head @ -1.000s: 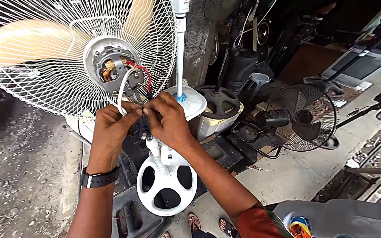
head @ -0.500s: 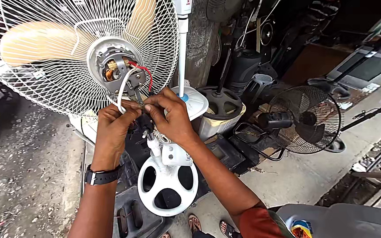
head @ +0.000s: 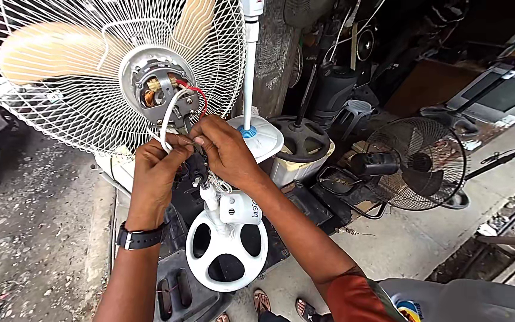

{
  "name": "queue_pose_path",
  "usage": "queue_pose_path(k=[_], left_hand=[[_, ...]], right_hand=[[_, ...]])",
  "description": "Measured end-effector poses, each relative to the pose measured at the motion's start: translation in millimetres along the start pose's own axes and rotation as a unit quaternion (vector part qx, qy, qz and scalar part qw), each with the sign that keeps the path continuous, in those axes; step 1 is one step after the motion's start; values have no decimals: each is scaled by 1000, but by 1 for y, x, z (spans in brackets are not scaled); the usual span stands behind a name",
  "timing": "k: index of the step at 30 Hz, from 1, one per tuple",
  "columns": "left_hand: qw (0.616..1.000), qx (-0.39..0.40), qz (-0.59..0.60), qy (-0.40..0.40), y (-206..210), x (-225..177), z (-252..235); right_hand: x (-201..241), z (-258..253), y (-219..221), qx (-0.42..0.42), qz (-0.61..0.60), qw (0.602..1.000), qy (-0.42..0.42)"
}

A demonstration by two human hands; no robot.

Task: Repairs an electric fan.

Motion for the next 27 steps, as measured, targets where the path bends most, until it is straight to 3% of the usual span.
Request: queue_pose_path(k=[6,14,19,23,27], left_hand=[[1000,15,-13,-6,-1,-2,1],[996,25,-86,17,-2,-8,2],[997,-2,-81,9,-5,-9,4],[992,18,-111,56,-9,-17,5],[990,43,-126,50,-12,-21,5]], right_hand=[[-9,26,0,-76,-95,990,65],[-32,33,5,-65,-229,951,197],[-31,23,6,-11,-244,951,189],[-23,21,9,9,-207,965,163],[-24,22,10,4,-214,962,169]])
Point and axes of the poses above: each hand's wrist, its own z-axis away from the middle knuckle, its own y-axis out of the palm, x = y × z, the point moved 7 cm from there along -z, towards the middle knuckle, and after that the axes turned 9 degrees about y, right-handed, at the moved point
